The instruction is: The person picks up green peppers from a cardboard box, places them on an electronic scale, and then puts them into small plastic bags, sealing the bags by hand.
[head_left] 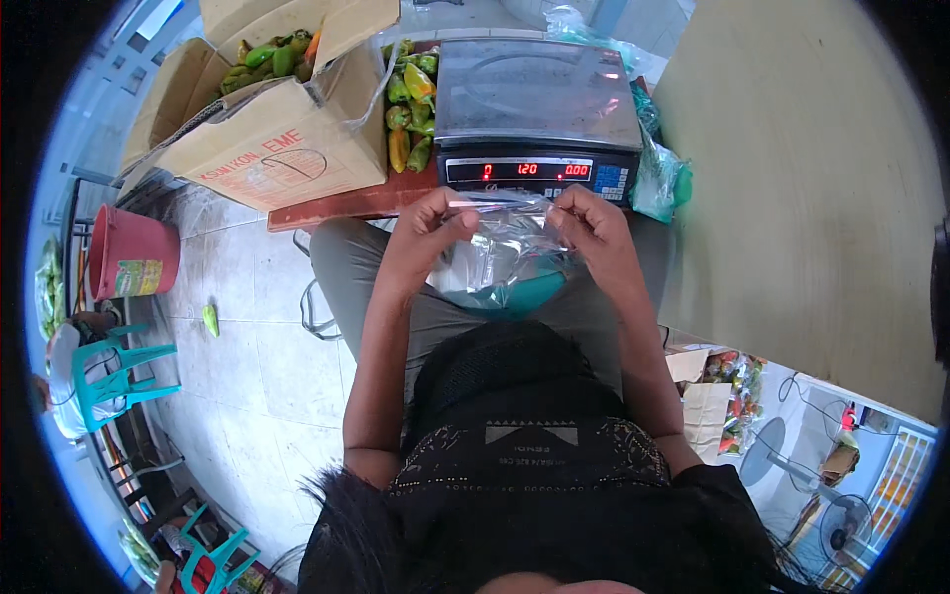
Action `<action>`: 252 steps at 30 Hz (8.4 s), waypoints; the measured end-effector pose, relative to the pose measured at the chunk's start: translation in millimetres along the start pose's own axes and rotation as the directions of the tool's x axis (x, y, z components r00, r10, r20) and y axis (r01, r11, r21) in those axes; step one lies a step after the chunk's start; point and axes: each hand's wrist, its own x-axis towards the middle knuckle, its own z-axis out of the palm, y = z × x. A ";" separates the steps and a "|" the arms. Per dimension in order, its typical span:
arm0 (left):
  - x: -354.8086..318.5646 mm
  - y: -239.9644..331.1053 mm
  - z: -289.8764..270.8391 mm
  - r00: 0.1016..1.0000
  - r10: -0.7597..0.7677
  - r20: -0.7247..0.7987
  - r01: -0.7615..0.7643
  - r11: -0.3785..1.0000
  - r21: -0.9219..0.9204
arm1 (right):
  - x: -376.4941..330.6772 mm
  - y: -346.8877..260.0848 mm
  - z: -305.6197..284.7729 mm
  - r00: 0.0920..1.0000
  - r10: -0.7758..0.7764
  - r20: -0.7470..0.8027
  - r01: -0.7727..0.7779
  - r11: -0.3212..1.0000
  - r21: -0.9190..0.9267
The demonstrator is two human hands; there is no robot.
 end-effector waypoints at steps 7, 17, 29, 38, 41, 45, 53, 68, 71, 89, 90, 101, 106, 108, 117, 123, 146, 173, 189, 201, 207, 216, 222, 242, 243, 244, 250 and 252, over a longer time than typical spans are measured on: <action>0.9 -0.6 13.2 0.991 0.130 -0.020 -0.130 0.991 0.034 | -2.8 -0.9 -0.6 0.996 -0.030 0.084 0.011 0.976 0.219; -7.8 1.5 21.6 0.996 0.067 -0.054 -0.053 0.971 0.234 | -2.2 -3.0 -3.1 0.956 0.035 0.292 -0.130 0.941 0.312; -9.8 15.0 35.0 0.992 0.116 -0.056 -0.089 0.932 0.353 | 0.7 4.3 12.6 0.997 0.010 0.082 -0.026 0.979 0.204; -9.8 12.9 36.4 0.988 0.090 0.126 -0.145 0.822 0.550 | -2.6 -9.0 16.4 0.996 -0.077 0.035 0.078 0.997 -0.016; -9.1 13.2 38.2 0.949 0.313 -0.046 -0.261 0.857 0.444 | -2.6 -12.8 15.3 0.996 -0.060 -0.059 0.067 0.990 0.122; -10.1 12.7 27.7 0.977 0.206 -0.050 -0.180 0.932 0.315 | -4.0 -16.1 15.4 0.995 -0.010 -0.101 0.031 0.977 0.209; -10.3 8.8 39.3 0.975 0.215 -0.063 -0.191 0.944 0.270 | -2.4 -4.7 16.4 0.994 0.045 -0.098 -0.012 0.950 0.312; -3.6 -16.4 34.2 0.927 0.320 -0.197 -0.262 0.926 0.272 | -2.2 4.9 23.7 0.996 0.060 0.063 -0.087 0.729 0.679; -4.4 -11.1 39.2 0.941 0.239 -0.238 -0.269 0.958 -0.101 | -2.1 -0.6 24.7 0.975 0.076 0.209 -0.140 0.941 0.309; -5.9 3.2 27.9 0.993 0.106 -0.043 -0.113 0.859 -0.499 | -7.2 -11.2 1.8 0.983 0.148 0.106 -0.176 0.920 0.350; -4.9 3.0 27.0 0.994 0.102 -0.043 -0.110 0.859 -0.501 | -6.4 -19.0 2.7 0.983 0.152 0.107 -0.180 0.919 0.350; -8.3 6.1 27.7 0.963 -0.132 0.237 0.195 0.943 -0.268 | 9.2 18.6 7.2 0.996 0.037 0.087 -0.092 0.576 0.812; 4.7 -1.3 11.3 0.953 -0.069 0.294 0.124 0.977 -0.172 | 5.1 14.9 -1.5 0.970 0.008 0.241 -0.217 0.461 0.860; 10.1 6.4 27.4 0.997 0.077 0.000 -0.067 0.867 -0.494 | 5.0 14.2 -3.8 0.962 0.051 0.268 -0.242 0.613 0.752; 6.0 -12.1 21.4 0.904 0.083 0.420 0.154 0.852 -0.500 | 5.8 14.7 -1.9 0.992 0.103 0.079 -0.125 0.591 0.797; 2.5 -18.6 16.8 0.979 -0.050 0.196 0.126 0.908 -0.401 | 3.3 22.1 -7.8 0.960 0.168 0.224 -0.280 0.608 0.743; -7.2 14.7 -16.2 0.987 0.002 0.158 0.015 0.994 -0.112 | 10.0 -7.1 -3.4 0.897 0.100 0.432 -0.211 0.953 0.218; 45.6 -137.8 -32.3 0.892 -0.206 0.402 -0.093 0.787 0.610 | 161.4 -201.0 77.4 0.745 -0.414 0.523 0.646 0.643 -0.411; 56.4 -155.8 -20.8 0.888 -0.139 0.438 -0.103 0.868 0.485 | 441.4 -100.5 275.5 0.912 -0.033 0.408 0.405 0.227 -0.886; 60.2 -141.1 -27.4 0.885 -0.119 0.450 -0.138 0.856 0.498 | 429.3 -113.0 264.3 0.906 -0.097 0.413 0.424 0.237 -0.874; 61.7 -142.4 -33.5 0.854 -0.208 0.477 -0.138 0.792 0.594 | 382.4 -169.6 181.4 0.833 -0.369 0.412 0.509 0.803 -0.309; 60.4 -153.1 -36.6 0.800 -0.375 0.469 -0.180 0.595 0.783 | 233.9 -100.9 4.0 0.868 -0.364 -0.338 0.414 0.907 0.085; 53.1 -157.9 -42.2 0.857 -0.366 0.362 -0.066 0.620 0.782 | 230.7 0.3 36.8 0.956 -0.105 -0.273 0.073 0.990 -0.124; 58.2 -152.8 -31.2 0.902 -0.189 0.388 -0.116 0.759 0.640 | 253.8 30.5 130.5 0.934 -0.248 0.258 0.323 0.268 -0.908; 58.0 -150.9 -29.0 0.901 -0.202 0.384 -0.106 0.755 0.647 | 249.6 18.5 123.7 0.935 -0.279 0.220 0.314 0.355 -0.881; 57.5 -150.7 -28.2 0.901 -0.204 0.382 -0.103 0.756 0.647 | 249.7 13.1 114.5 0.935 -0.307 0.176 0.304 0.440 -0.845; 56.4 -149.2 -24.7 0.912 -0.162 0.376 -0.096 0.808 0.581 | 322.7 -28.0 -0.2 0.852 -0.494 -0.172 0.272 0.699 -0.661; 56.2 -150.0 -22.5 0.905 -0.187 0.381 -0.081 0.805 0.588 | 321.2 -90.4 0.6 0.771 -0.582 -0.258 0.436 0.778 -0.453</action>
